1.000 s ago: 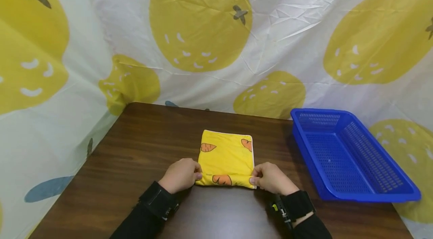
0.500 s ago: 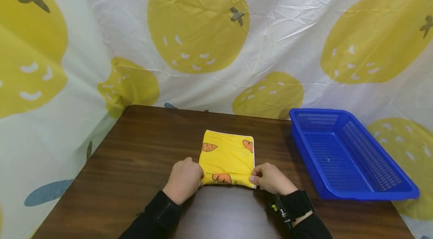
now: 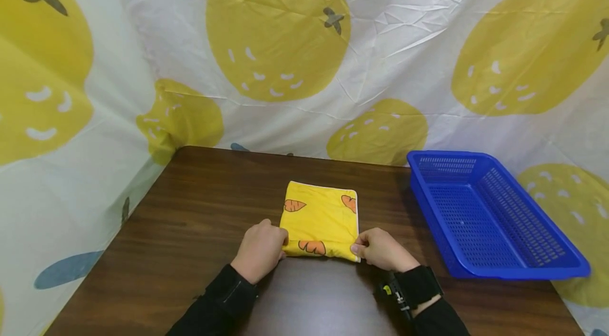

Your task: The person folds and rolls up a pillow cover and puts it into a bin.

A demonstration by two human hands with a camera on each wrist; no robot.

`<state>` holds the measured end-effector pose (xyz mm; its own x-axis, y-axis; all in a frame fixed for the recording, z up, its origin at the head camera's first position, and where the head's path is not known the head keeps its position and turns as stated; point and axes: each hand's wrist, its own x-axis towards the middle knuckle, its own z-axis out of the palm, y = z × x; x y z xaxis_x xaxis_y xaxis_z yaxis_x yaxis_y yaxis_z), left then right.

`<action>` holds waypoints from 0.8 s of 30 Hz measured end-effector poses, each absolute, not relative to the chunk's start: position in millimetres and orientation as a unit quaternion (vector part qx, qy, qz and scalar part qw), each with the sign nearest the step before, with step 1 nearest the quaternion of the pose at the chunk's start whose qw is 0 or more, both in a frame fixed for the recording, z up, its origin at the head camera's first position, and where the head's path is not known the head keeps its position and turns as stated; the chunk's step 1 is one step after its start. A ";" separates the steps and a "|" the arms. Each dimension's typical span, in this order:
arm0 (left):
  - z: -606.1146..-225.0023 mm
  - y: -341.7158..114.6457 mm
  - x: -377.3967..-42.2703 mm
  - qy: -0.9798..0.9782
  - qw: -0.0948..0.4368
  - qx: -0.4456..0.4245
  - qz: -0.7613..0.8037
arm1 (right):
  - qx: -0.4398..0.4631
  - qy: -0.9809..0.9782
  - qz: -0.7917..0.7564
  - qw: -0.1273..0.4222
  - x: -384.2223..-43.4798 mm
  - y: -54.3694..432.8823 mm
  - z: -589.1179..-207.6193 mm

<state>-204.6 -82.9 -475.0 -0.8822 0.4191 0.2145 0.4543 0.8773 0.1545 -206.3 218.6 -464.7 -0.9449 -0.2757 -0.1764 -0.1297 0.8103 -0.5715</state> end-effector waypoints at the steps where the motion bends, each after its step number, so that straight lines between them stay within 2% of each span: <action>1: -475.1 -83.1 -205.0 -0.964 0.089 -0.228 -0.102 | -0.107 0.942 -0.293 0.122 -206.5 218.5 -464.4; 4: -475.5 -83.9 -205.8 -0.961 0.096 -0.238 -0.101 | -0.111 0.944 -0.299 0.085 -206.3 216.4 -463.5; 9: -475.9 -85.0 -208.3 -0.957 0.093 -0.255 -0.100 | -0.178 0.952 -0.247 -0.042 -202.9 205.8 -463.4; 12: -476.4 -85.9 -209.3 -0.959 0.083 -0.255 -0.088 | -0.219 0.950 -0.203 -0.088 -197.7 197.2 -462.4; 14: -476.6 -87.0 -208.9 -0.961 0.080 -0.254 -0.080 | -0.226 0.952 -0.191 -0.083 -193.0 191.6 -460.0; 20: -475.8 -90.9 -204.8 -0.961 0.093 -0.252 -0.066 | -0.231 0.956 -0.181 -0.006 -183.8 181.6 -452.7; 24: -473.3 -92.7 -203.0 -0.963 0.090 -0.245 -0.064 | -0.239 0.954 -0.177 0.024 -182.2 180.0 -448.4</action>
<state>-203.0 -92.7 -473.3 -0.8640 0.4598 0.2051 0.4829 0.8721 0.0793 -182.2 180.0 -448.4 -0.8844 -0.4651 0.0385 -0.4479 0.8227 -0.3502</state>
